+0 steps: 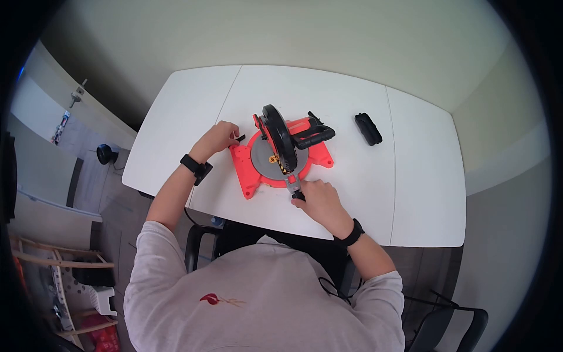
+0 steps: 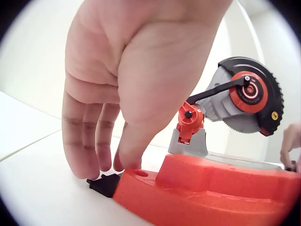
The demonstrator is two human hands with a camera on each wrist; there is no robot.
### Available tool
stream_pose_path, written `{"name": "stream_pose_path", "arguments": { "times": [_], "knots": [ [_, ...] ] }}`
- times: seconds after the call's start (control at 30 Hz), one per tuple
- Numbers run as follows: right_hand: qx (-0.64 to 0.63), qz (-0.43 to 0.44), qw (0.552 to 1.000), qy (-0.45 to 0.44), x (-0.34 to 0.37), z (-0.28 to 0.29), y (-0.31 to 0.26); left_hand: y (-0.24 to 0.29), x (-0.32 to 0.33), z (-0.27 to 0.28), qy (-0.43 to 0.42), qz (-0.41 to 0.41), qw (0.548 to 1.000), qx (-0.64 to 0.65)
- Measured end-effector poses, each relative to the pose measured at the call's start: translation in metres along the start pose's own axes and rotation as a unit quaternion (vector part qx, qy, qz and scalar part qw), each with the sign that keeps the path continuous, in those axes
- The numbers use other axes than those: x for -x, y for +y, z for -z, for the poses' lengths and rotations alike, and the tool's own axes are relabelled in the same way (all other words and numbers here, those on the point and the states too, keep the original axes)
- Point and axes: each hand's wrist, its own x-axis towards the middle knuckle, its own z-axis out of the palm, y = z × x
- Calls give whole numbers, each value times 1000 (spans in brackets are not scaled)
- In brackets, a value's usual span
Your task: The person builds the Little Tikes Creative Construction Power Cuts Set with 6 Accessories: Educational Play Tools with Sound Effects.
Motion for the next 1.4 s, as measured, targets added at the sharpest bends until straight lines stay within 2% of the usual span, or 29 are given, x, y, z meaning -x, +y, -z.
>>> {"name": "stream_pose_path", "arguments": {
  "times": [0.1, 0.17, 0.27, 0.37, 0.5, 0.63, 0.77, 0.9, 1.0, 1.1, 1.2, 1.4],
  "knots": [
    [-18, 16, 998, 64, 2, -9, 6, 3, -6, 2, -2, -22, 999, -32],
    [-17, 10, 998, 62, 2, -11, 7, 5, -10, 8, -20, -38, 998, -48],
    [-20, 13, 998, 61, 1, -10, 6, -4, -15, 4, 5, -34, 994, -99],
    [-25, 13, 998, 64, 1, -12, 8, -11, -20, 15, -12, 0, 1000, -3],
    [-22, 10, 998, 58, 0, -11, 7, 10, 2, 37, -23, 21, 970, 242],
    [-14, 7, 999, 36, -3, -12, 9, 34, 23, 40, -17, -103, 978, 181],
    [-31, -10, 999, 3, -3, -4, 5, 54, 37, 37, -8, -88, 983, 160],
    [-51, -17, 999, 4, -2, -2, 3, 45, 37, 27, -15, -89, 984, 156],
    [-58, 20, 996, 61, -2, -7, 6, 46, 37, 24, -24, -98, 981, 164],
    [-50, 21, 997, 62, -2, -7, 5, 47, 38, 21, -24, -100, 976, 190],
    [-47, -17, 999, -1, -1, 2, 0, 54, 41, 21, -33, -89, 977, 191],
    [-53, -5, 999, 9, -1, 1, 1, 62, 47, 14, -8, -98, 980, 173]
  ]
}}
